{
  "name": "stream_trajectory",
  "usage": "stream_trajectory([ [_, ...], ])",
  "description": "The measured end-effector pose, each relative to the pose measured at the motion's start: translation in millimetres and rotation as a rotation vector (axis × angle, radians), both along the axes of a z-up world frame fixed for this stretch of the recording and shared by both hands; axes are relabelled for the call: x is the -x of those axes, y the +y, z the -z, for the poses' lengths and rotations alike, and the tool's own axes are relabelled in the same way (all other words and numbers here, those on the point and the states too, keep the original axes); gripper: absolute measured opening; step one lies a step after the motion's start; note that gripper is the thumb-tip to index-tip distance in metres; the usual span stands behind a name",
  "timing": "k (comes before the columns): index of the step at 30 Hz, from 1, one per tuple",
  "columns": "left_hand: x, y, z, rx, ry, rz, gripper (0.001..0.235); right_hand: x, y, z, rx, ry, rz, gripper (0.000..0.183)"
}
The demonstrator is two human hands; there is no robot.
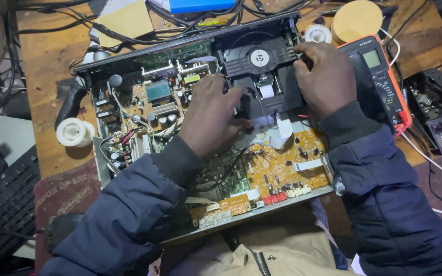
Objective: The person removes a black plastic component from an open electronic device, inspects its internal parts, and uses a screwdriver to adjust a small mechanism. They then reinsert the component into the device and reconnect a ribbon cable.
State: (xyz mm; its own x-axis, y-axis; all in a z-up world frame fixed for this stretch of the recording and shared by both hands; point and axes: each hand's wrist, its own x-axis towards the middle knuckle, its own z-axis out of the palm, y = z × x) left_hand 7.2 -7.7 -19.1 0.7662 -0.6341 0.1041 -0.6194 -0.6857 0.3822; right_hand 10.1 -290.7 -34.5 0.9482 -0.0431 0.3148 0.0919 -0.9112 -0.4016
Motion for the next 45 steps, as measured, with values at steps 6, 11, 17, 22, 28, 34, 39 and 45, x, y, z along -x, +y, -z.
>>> stream_trajectory([
  [6, -3.8, -1.0, 6.3, -0.008, -0.049, 0.018, 0.079, 1.2, 0.0, -1.2, 0.018, -0.026, -0.029, 0.035],
  [11, -0.3, -2.6, -0.8, 0.0, 0.003, -0.003, 0.065, 6.5, 4.5, -12.7, 0.011, 0.036, -0.043, 0.042],
  [17, -2.0, 1.0, 0.4, 0.035, -0.057, 0.001, 0.062, 30.1, 44.7, -72.8, 0.049, 0.268, 0.083, 0.058],
  [22, -0.9, -1.2, -12.3, -0.026, 0.039, -0.015, 0.072, 77.1, 53.3, -85.7, 0.044, 0.452, -0.039, 0.049],
  [28, -1.1, -0.8, -7.3, -0.012, 0.015, 0.011, 0.081, 102.0, 42.5, -51.0, 0.161, 0.171, -0.22, 0.045],
  [34, -1.5, 1.1, -3.3, 0.064, 0.031, 0.039, 0.078, 92.5, 44.0, -51.9, 0.027, 0.057, -0.243, 0.033],
  [39, -1.6, -0.1, -4.8, 0.095, 0.028, 0.049, 0.069, 90.1, 40.4, -51.0, -0.007, 0.082, -0.203, 0.033],
  [45, -8.6, 3.8, -13.9, 0.077, 0.076, 0.066, 0.077, 88.4, 39.6, -53.2, -0.063, 0.161, -0.102, 0.052],
])
